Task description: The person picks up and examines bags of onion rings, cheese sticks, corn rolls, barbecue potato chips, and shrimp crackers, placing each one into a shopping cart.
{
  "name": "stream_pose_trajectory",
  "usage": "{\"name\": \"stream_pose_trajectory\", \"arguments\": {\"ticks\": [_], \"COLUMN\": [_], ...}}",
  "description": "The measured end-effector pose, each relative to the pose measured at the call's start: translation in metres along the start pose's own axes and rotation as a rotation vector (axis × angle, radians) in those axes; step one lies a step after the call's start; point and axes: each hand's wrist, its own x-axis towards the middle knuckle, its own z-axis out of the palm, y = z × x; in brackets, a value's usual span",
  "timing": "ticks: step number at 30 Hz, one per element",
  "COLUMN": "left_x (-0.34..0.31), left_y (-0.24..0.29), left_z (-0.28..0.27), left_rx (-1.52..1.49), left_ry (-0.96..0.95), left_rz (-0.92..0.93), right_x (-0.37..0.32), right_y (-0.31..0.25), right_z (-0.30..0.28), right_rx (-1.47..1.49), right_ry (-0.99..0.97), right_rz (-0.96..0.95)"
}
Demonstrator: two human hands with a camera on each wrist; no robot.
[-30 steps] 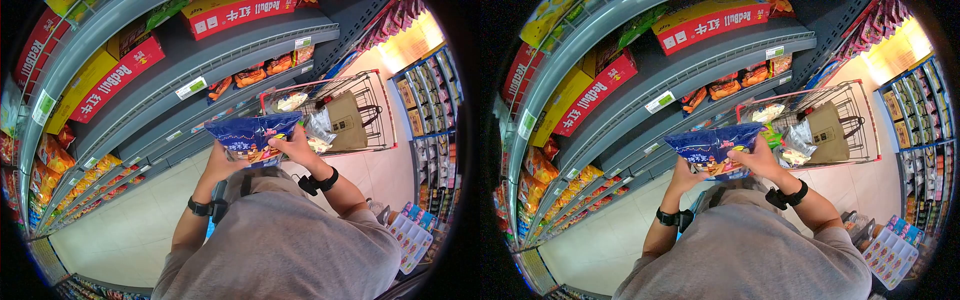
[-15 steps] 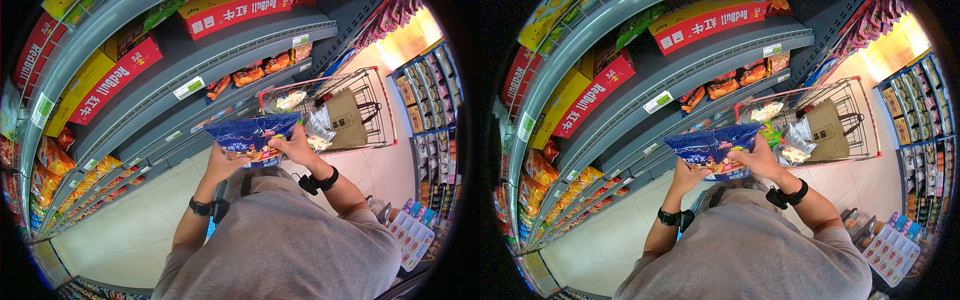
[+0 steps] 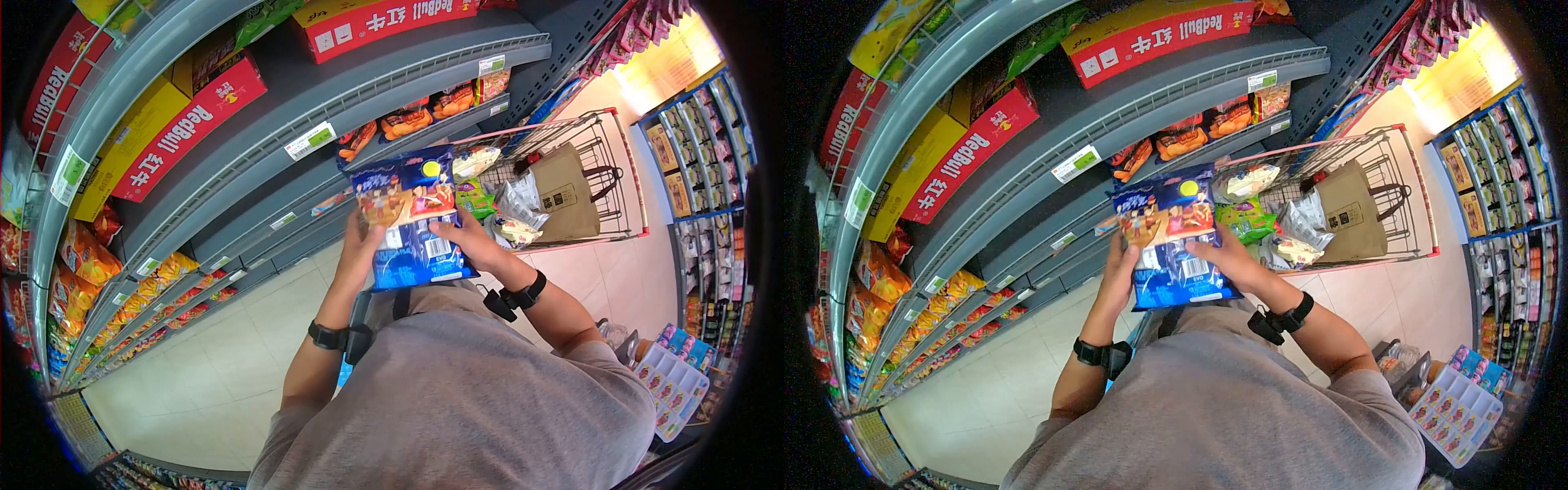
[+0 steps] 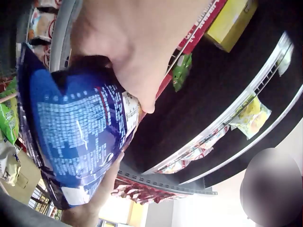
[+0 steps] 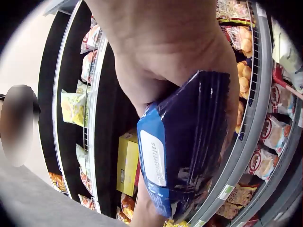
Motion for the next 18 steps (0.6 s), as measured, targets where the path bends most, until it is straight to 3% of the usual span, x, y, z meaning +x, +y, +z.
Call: {"name": "stream_pose_trajectory", "arguments": {"ticks": [3,9,18], "left_x": [-0.003,0.002,0.005], "left_y": [0.002,-0.010,-0.014], "left_z": [0.001,-0.005,-0.004], "left_rx": [0.120,-0.054,-0.098], "left_ry": [-0.030,-0.102,-0.118], "left_rz": [-0.178,-0.320,-0.390], "right_x": [0.002,0.001,0.003], "right_y": [-0.001,-0.001,0.002], "right_z": [0.001,-0.001,-0.005], "right_rx": [0.175,0.208,0.217], "right_ry": [0.003,-0.058,-0.047], "right_rz": [0.041,0.133,0.170]}}
